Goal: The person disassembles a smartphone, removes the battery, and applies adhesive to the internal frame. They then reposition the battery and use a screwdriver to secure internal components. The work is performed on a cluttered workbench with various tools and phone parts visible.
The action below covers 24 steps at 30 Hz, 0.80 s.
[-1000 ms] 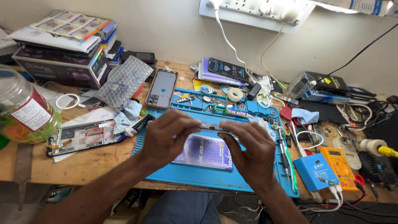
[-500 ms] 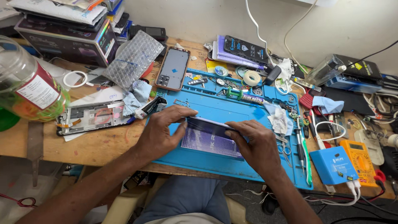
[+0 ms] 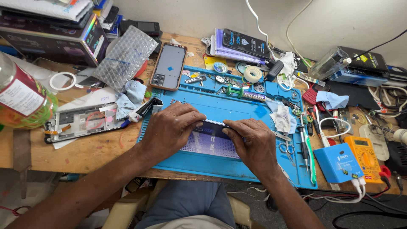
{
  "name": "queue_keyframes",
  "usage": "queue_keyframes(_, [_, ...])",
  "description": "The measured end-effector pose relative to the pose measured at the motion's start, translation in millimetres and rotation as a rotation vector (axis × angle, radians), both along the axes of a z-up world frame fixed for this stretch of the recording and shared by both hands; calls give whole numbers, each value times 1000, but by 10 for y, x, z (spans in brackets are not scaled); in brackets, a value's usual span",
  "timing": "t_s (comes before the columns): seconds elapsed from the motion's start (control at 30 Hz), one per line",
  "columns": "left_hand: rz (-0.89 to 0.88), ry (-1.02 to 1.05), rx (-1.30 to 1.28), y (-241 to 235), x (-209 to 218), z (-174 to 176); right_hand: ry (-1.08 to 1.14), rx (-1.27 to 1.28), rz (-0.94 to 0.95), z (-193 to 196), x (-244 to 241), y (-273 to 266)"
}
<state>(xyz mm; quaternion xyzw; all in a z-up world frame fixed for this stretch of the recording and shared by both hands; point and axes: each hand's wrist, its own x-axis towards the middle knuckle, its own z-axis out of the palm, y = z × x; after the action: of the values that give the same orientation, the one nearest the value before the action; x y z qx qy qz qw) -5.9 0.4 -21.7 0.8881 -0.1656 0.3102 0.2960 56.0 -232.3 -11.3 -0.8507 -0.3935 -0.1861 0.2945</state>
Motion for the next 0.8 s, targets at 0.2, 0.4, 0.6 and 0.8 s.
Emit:
queue_keyframes(0.2, [-72,-112,114,-259,99,10,-93,8,-11,-15,-23,38])
queue_keyframes(0.4, [-12,-115,101,-325,109,-7,-124,-10,-63,20,-30,40])
queue_keyframes(0.6, [31,-106,78,-528,55,-2,-74,25,-131,-18,-56,-127])
queue_keyframes(0.8, [13,-76,63,-597,102,-9,-82,43,-121,-63,-1,-205])
